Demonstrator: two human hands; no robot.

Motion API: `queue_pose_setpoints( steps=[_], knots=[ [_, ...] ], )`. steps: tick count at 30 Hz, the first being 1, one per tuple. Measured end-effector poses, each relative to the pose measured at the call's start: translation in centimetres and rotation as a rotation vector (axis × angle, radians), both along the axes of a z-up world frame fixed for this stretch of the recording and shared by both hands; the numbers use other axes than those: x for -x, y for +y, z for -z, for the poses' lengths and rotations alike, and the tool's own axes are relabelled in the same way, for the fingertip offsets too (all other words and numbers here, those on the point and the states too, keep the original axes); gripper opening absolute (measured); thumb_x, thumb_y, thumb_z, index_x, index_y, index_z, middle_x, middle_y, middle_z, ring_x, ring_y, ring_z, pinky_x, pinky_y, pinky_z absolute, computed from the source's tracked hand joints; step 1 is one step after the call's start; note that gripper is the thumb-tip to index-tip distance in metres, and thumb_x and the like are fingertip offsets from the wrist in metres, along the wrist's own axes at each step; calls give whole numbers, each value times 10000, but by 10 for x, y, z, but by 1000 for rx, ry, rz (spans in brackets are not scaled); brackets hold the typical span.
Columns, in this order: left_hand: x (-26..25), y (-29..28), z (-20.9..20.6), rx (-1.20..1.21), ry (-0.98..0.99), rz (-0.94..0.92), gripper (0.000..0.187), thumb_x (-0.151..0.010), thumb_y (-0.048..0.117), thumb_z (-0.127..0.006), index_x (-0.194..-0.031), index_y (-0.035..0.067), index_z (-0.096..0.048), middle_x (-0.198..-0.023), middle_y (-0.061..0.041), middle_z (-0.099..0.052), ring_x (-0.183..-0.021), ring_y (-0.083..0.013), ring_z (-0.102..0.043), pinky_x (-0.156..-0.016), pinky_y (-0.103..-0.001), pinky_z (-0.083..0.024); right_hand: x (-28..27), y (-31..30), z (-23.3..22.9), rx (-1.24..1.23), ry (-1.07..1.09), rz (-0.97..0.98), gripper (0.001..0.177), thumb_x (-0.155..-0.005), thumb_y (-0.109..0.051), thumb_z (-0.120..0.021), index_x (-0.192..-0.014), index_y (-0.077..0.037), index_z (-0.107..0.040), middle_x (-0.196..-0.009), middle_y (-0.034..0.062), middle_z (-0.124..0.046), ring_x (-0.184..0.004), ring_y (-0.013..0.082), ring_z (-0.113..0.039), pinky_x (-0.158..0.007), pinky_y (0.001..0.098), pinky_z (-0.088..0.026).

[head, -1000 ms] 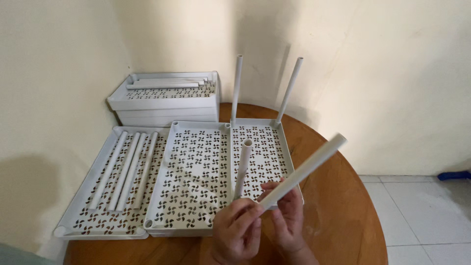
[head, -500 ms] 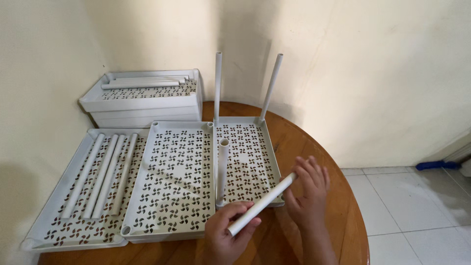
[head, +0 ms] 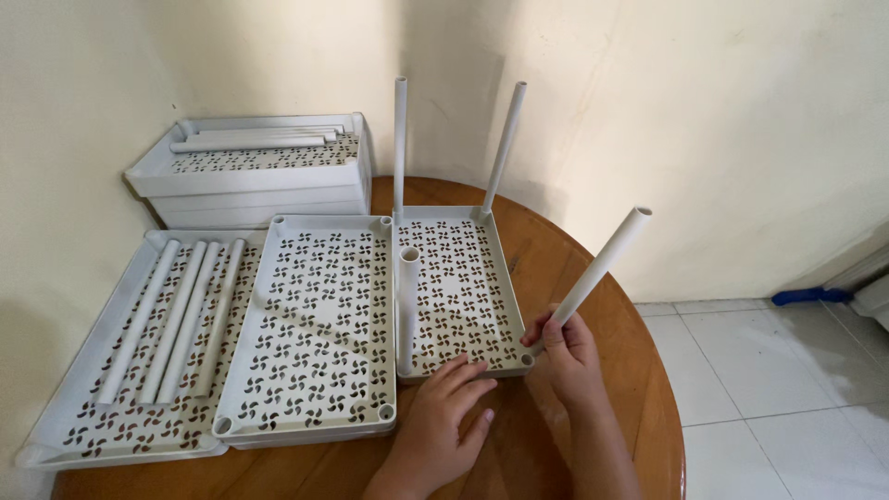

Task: The person assembles a two-tier plastic shelf by inserting white cylindrical legs into the corner holes of perforated trays. They attach four legs to the base tray, then place a second tray on top to form a two-level structure on a wooden table.

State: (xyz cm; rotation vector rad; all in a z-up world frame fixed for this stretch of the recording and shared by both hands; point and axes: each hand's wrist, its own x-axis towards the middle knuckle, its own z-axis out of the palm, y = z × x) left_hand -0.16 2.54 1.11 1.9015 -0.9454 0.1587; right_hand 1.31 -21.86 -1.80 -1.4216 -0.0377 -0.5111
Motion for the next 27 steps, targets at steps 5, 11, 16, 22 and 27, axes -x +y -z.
queue_pose_setpoints(
  steps=[5,11,16,22,27],
  knots=[
    [-3,-3,9,-102,-81,-22,339,-867,134,-718,-1188,26,-708,-1372,-161,-623,-1389,-387,-457,-1107,-501,-357,4,25,-12,-221,162,76,138,-1062,-141,-500,-1101,-37,-583,-876,68,-595,-836,175,-577,-794,320,-488],
    [-1,-7,13,-82,-110,-38,310,-850,135,-716,-1142,30,-722,-1340,-144,-647,-1364,-360,-489,-1113,-485,-376,0,19,-9,-166,118,-10,101,-1032,-100,-506,-1088,-53,-576,-862,77,-610,-824,177,-584,-787,322,-501],
    [-1,-7,11,-98,-92,-42,294,-848,126,-716,-1122,21,-727,-1337,-152,-638,-1342,-355,-496,-1101,-484,-372,-1,2,5,-39,54,-126,95,-1058,-112,-520,-1060,-38,-579,-860,65,-602,-810,172,-575,-790,332,-499],
    [-1,-7,8,-109,-89,-34,260,-846,123,-721,-1080,10,-727,-1321,-154,-630,-1317,-358,-506,-1093,-481,-376,4,2,5,-184,104,-190,81,-1026,-121,-570,-1037,-43,-587,-809,38,-563,-795,159,-535,-777,326,-460],
    [0,-6,8,-81,-113,-41,248,-835,118,-725,-1059,10,-726,-1304,-151,-635,-1296,-356,-520,-1085,-475,-385,1,-4,10,-170,74,-231,151,-1011,-177,-586,-929,-50,-595,-719,23,-518,-706,152,-486,-677,310,-401]
  ],
)
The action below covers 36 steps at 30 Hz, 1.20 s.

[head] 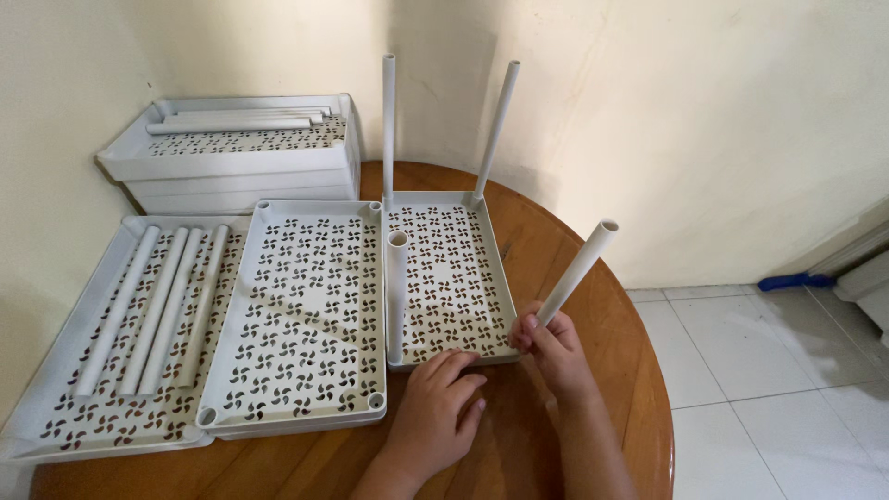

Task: The person assembles a two-tier plastic shelf by inserting white cylindrical legs into the corner holes of perforated trays. They attach four legs to the base tray, then place a second tray on top to form a two-level structure on a wooden table.

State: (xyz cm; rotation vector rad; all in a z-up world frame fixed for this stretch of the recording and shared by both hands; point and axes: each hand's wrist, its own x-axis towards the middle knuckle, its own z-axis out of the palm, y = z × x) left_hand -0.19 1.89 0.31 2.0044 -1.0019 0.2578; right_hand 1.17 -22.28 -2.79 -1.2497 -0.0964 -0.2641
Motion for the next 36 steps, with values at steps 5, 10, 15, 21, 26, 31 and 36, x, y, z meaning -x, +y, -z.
queue_pose_setpoints(
  steps=[5,10,15,21,26,31,36],
  knots=[
    [0,-1,0,4,-1,0,243,-825,118,-732,-1045,14,-728,-1291,-151,-633,-1278,-358,-525,-1070,-472,-394,-4,6,7,-87,-93,-12,293,-1054,-206,-573,-800,-74,-511,-679,17,-452,-656,142,-409,-641,309,-348],
    [0,-1,0,-6,-11,-1,241,-828,120,-733,-1043,12,-726,-1292,-152,-629,-1279,-359,-524,-1069,-480,-390,-8,9,7,-141,-135,5,316,-1055,-197,-570,-774,-76,-492,-662,25,-429,-642,148,-394,-643,320,-357],
    [0,0,-1,-4,2,7,235,-827,116,-729,-1038,12,-726,-1299,-150,-630,-1276,-355,-524,-1064,-481,-391,-6,12,4,-150,-135,34,299,-1043,-186,-568,-776,-70,-496,-663,11,-406,-634,145,-387,-633,318,-352],
    [1,0,-1,2,6,9,232,-827,118,-730,-1031,8,-725,-1290,-152,-630,-1272,-355,-529,-1064,-478,-396,-8,9,12,-147,-118,38,284,-1028,-147,-587,-771,-78,-486,-654,7,-400,-622,131,-379,-608,301,-335],
    [0,-1,0,17,-17,-1,214,-822,108,-729,-1011,8,-727,-1277,-155,-644,-1251,-359,-549,-1056,-474,-413,-13,8,24,-121,-127,70,287,-1024,-114,-570,-756,-81,-472,-655,-13,-398,-614,123,-379,-589,294,-332],
    [-2,-2,1,61,-61,-18,199,-819,98,-724,-998,10,-726,-1238,-151,-670,-1212,-360,-579,-1032,-464,-436,-15,9,31,-83,-133,129,278,-1007,-81,-535,-738,-78,-464,-634,-4,-430,-591,119,-388,-568,285,-332],
    [-1,-4,1,41,-53,-21,188,-821,86,-716,-993,10,-717,-1219,-144,-676,-1195,-347,-590,-1015,-464,-446,-19,16,36,-24,-135,243,266,-982,-61,-530,-718,-59,-496,-615,-11,-451,-555,102,-389,-529,279,-323]
  ],
)
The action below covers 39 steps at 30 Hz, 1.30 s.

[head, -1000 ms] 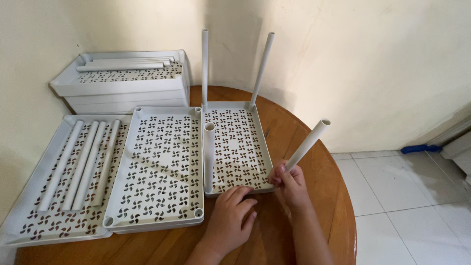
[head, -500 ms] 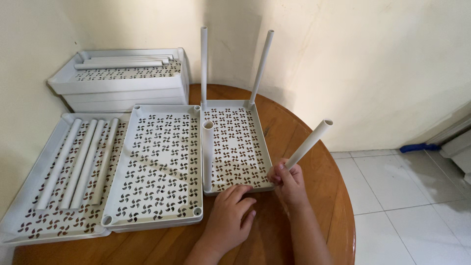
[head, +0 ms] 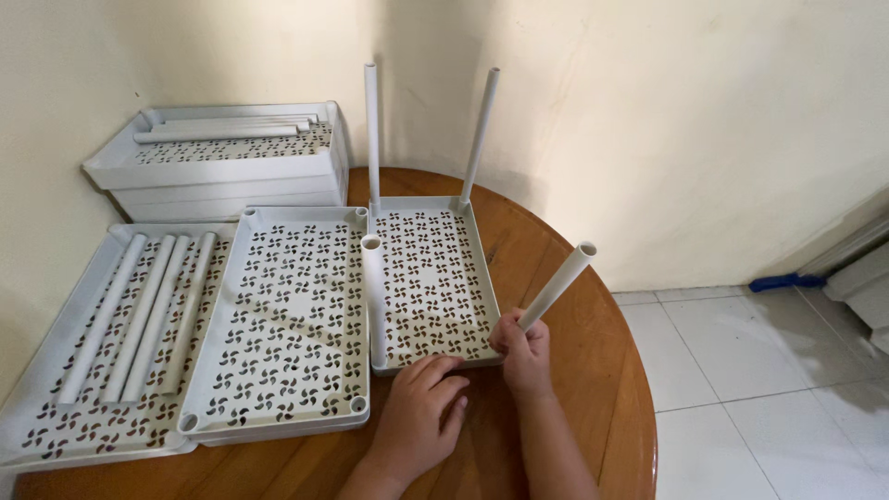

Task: The person assembles a two-tier plastic shelf by inserting white cylindrical legs into the corner holes of perforated trays. They attach four legs to the base tray, then place a second tray on top to form a two-level structure on a wooden table.

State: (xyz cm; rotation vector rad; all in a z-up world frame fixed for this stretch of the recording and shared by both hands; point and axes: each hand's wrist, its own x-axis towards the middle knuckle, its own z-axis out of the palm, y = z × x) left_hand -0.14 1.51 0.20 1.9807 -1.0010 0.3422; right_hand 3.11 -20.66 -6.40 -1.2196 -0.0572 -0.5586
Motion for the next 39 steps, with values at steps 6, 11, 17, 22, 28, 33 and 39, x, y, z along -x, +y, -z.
queue_pose_setpoints(
  steps=[6,11,17,22,28,33,39],
  knots=[
    [3,-8,7,-5,-39,-70,211,-797,86,-704,-995,13,-707,-1211,-142,-663,-1198,-353,-583,-1009,-475,-438,-2,4,3,128,12,85,367,-1014,-60,-539,-655,-77,-465,-588,-20,-475,-542,73,-399,-510,260,-313],
    [7,-10,10,-53,-111,-87,242,-788,95,-692,-1018,22,-690,-1251,-160,-635,-1238,-375,-546,-1039,-508,-409,-6,3,-3,122,50,31,383,-1035,-84,-538,-661,-88,-458,-580,-34,-459,-525,62,-388,-487,260,-317],
    [8,-10,12,-169,-139,-76,310,-792,114,-680,-1084,15,-656,-1294,-189,-577,-1292,-386,-489,-1066,-529,-374,-7,-2,-14,147,113,-40,329,-1021,-92,-527,-694,-76,-498,-571,-23,-474,-516,75,-409,-493,266,-359],
    [11,-10,5,-175,-106,-62,394,-781,127,-695,-1151,12,-621,-1286,-191,-568,-1286,-386,-486,-1065,-526,-363,-6,-10,-11,172,113,-124,360,-1046,-122,-529,-692,-83,-475,-588,-23,-475,-539,77,-416,-517,265,-377],
    [0,-40,-39,152,77,-15,506,-912,222,-686,-1334,2,-516,-1358,-190,-565,-1313,-354,-534,-1119,-478,-413,-13,-27,4,190,103,-210,312,-1062,-171,-569,-771,-75,-513,-651,-33,-511,-593,84,-456,-552,270,-402],
    [-25,-95,-105,576,465,336,791,-909,411,-724,-1457,-6,-335,-1329,-172,-525,-1339,-305,-480,-1115,-434,-382,1,-8,-33,253,145,-185,298,-974,-268,-551,-1183,-63,-606,-1073,-2,-667,-986,120,-655,-816,299,-554],
    [-38,-133,-125,575,505,178,403,-1030,442,-618,-814,103,-587,-700,7,-484,-651,-91,-433,-596,-284,-399,6,13,-67,412,84,-56,319,-945,-227,-636,-1191,-32,-582,-1083,38,-660,-995,153,-636,-833,341,-545]
  ],
)
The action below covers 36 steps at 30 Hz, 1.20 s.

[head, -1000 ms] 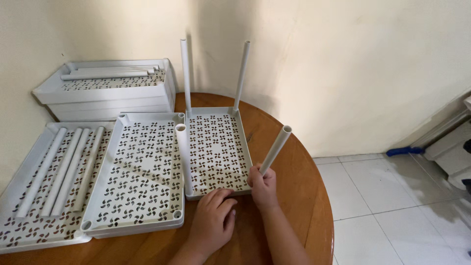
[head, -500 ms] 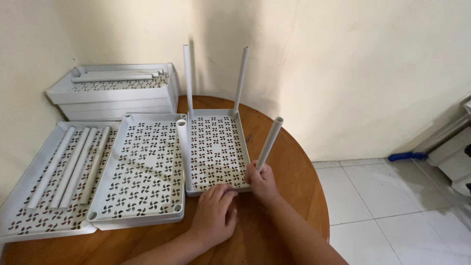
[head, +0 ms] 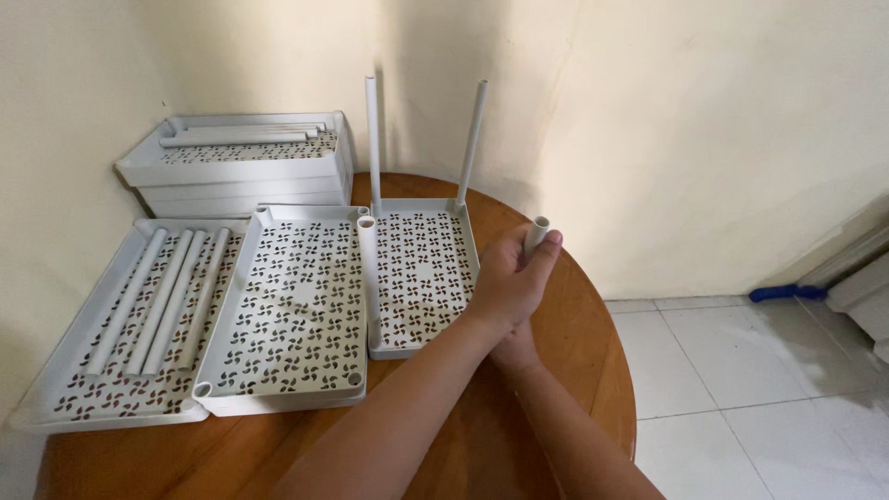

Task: The person assembles a two-tier plastic shelf by inserting white cylindrical legs into the corner holes of perforated trays. They attach four legs to the base tray, then place a second tray on top to form a two-level structure on a wooden table.

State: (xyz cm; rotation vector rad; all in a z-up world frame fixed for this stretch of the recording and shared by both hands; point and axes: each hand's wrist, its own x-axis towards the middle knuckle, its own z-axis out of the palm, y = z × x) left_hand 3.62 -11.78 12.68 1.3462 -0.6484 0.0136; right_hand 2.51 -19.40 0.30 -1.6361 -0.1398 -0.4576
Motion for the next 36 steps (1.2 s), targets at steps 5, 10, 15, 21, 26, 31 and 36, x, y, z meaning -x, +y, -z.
queue_pose_setpoints(
  steps=[5,10,15,21,26,31,36],
  knots=[
    [-10,-6,3,65,38,6,552,-1028,404,-598,-584,144,-399,-511,67,-390,-471,-63,-331,-433,-296,-296,-6,-4,21,-20,-23,7,303,-913,-198,-708,-1126,-5,-612,-1035,62,-693,-945,168,-651,-801,364,-553],
    [-20,-4,2,-31,113,88,546,-1002,388,-621,-560,141,-417,-501,60,-418,-452,-69,-350,-418,-305,-317,-5,-7,44,-23,21,35,296,-882,-169,-780,-1062,21,-642,-987,86,-726,-894,184,-666,-769,387,-561],
    [-32,-3,-1,-106,71,80,551,-1021,375,-608,-566,129,-418,-510,63,-410,-475,-63,-363,-440,-292,-342,8,10,34,283,113,308,407,-797,-240,-798,-1099,-35,-619,-1005,100,-729,-895,209,-682,-791,390,-556],
    [-21,-6,-2,-9,33,-55,519,-1027,347,-577,-572,121,-470,-500,50,-429,-467,-71,-371,-445,-301,-347,9,12,8,381,-83,313,520,-765,-274,-788,-1192,-20,-634,-1253,168,-632,-1171,319,-625,-975,434,-512],
    [-26,-5,-2,-88,111,-6,565,-1019,365,-578,-539,119,-408,-474,41,-401,-437,-84,-346,-420,-321,-318,8,8,13,342,-3,258,554,-769,-268,-777,-1230,-23,-593,-1219,141,-667,-1128,300,-651,-928,411,-518],
    [-34,-3,-1,-119,117,127,535,-1007,374,-591,-555,145,-418,-495,63,-402,-460,-75,-355,-437,-313,-331,1,-11,30,263,156,59,522,-770,-288,-778,-1199,-42,-609,-1127,118,-722,-1018,272,-703,-890,398,-562],
    [-44,-9,-6,-221,127,233,524,-997,366,-613,-548,171,-426,-482,63,-403,-444,-73,-363,-439,-297,-343,-5,-26,43,385,43,9,563,-782,-255,-720,-1301,-70,-602,-1255,100,-689,-1147,255,-693,-1008,400,-543]
  ],
)
